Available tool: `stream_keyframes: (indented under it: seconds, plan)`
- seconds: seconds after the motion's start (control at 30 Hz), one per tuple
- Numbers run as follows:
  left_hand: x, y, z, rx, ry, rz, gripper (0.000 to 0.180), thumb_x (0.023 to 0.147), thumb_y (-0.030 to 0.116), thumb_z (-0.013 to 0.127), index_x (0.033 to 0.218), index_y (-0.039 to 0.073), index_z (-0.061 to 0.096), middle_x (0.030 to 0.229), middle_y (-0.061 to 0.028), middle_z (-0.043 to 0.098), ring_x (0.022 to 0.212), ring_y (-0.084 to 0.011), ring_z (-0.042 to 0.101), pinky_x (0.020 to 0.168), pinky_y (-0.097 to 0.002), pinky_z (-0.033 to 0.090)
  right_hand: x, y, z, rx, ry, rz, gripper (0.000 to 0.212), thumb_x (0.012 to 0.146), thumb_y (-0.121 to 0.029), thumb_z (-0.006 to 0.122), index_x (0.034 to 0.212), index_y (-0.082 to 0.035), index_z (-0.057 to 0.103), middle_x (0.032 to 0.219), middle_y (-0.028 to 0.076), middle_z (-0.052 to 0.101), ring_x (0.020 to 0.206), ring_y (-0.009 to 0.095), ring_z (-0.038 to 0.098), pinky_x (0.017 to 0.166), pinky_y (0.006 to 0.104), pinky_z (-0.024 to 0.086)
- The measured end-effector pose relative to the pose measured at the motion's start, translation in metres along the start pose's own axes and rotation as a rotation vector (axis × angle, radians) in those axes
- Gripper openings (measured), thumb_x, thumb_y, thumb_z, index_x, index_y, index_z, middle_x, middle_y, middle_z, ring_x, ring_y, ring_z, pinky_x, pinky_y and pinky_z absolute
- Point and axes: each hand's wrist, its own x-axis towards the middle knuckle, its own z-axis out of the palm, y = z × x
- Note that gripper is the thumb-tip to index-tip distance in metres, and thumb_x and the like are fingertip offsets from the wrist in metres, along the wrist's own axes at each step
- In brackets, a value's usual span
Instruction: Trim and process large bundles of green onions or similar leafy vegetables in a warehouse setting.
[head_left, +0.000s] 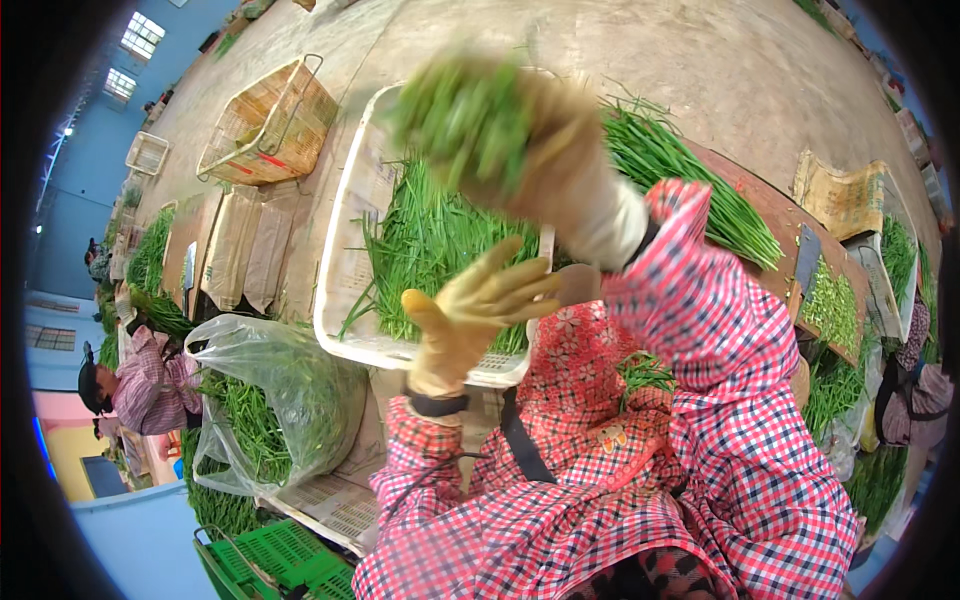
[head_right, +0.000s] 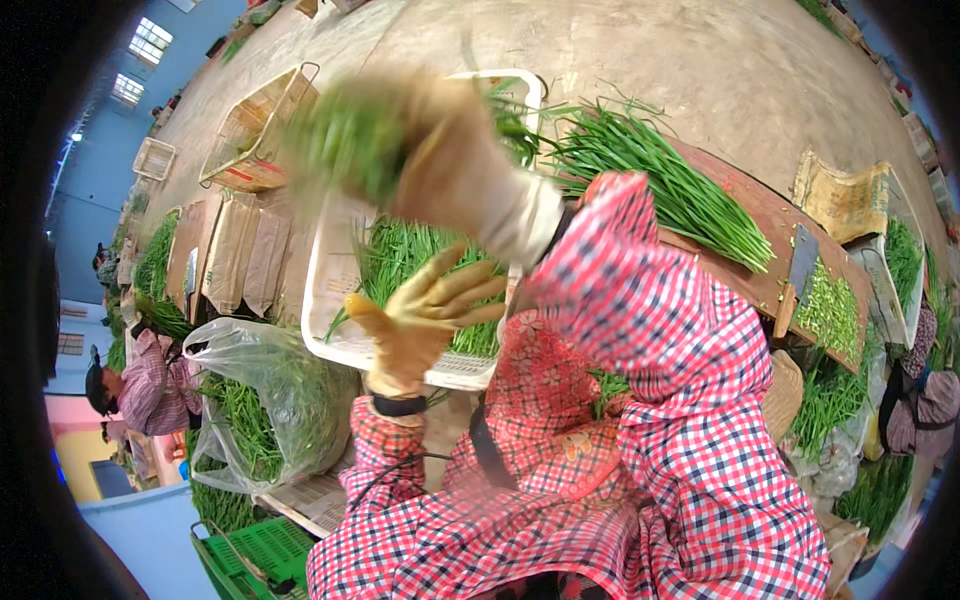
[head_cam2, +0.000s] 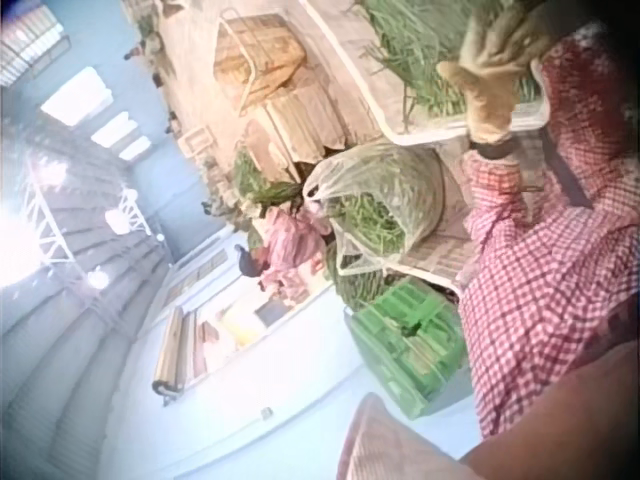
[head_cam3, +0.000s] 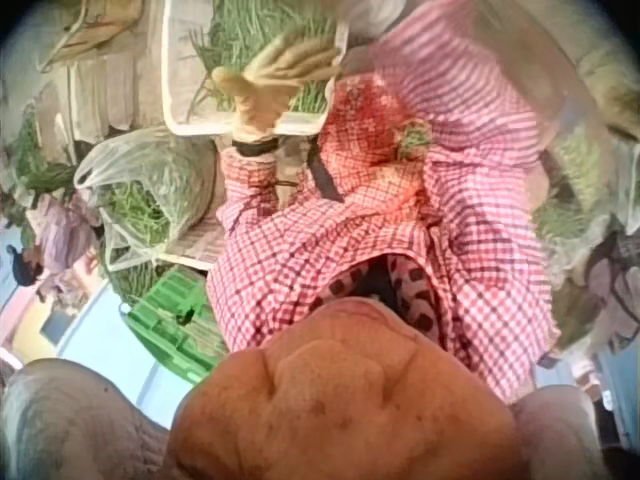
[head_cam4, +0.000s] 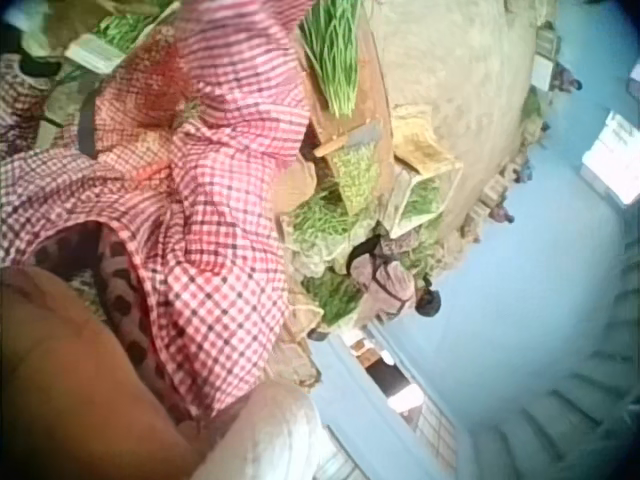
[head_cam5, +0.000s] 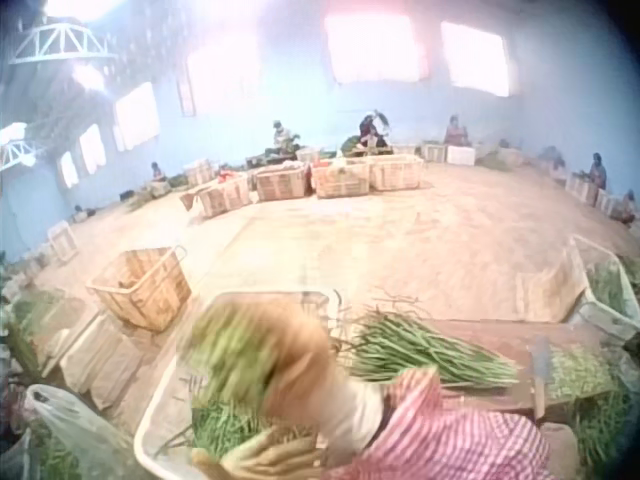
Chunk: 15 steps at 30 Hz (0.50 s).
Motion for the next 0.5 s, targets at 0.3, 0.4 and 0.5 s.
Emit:
stream_keyframes:
  seconds: [0.3,0.4,0.5]
  plan:
    - [-0.024,-0.060,0.048,-0.425,-0.166,-0.189,0.106,0.080,0.077,0.054,0.152,0.003,0.033,0.151,-0.0189,0.043,0.137,-0.0326,0.045,0.116,-0.0501,0.034,-0.118,-0.131,0.029,-0.423,-0.485,-0.300,0.022,0.077,-0.026,0.059,0.093,-0.011,0.061,0.078,0.004,0.061,0.086,0.022,0.064,0.091,0.0403,0.052]
    - [-0.021,-0.068,0.062,-0.385,-0.177,-0.241,0.101,0.084,0.072,0.056,0.153,0.003,0.031,0.152,-0.0174,0.043,0.137,-0.0309,0.045,0.117,-0.0477,0.034,-0.143,-0.144,0.026,-0.352,-1.000,-0.112,0.038,0.097,-0.042,0.045,0.109,-0.009,0.060,0.107,0.011,0.065,0.109,0.026,0.062,0.103,0.0438,0.045]
    - [-0.016,-0.073,0.075,-0.346,-0.199,-0.280,0.097,0.088,0.067,0.058,0.154,0.003,0.029,0.152,-0.0158,0.043,0.137,-0.0293,0.045,0.117,-0.0453,0.033,-0.164,-0.150,0.005,-0.398,-1.019,-0.230,0.041,0.099,-0.040,0.046,0.114,-0.005,0.061,0.112,0.014,0.066,0.107,0.028,0.063,0.099,0.0419,0.048]
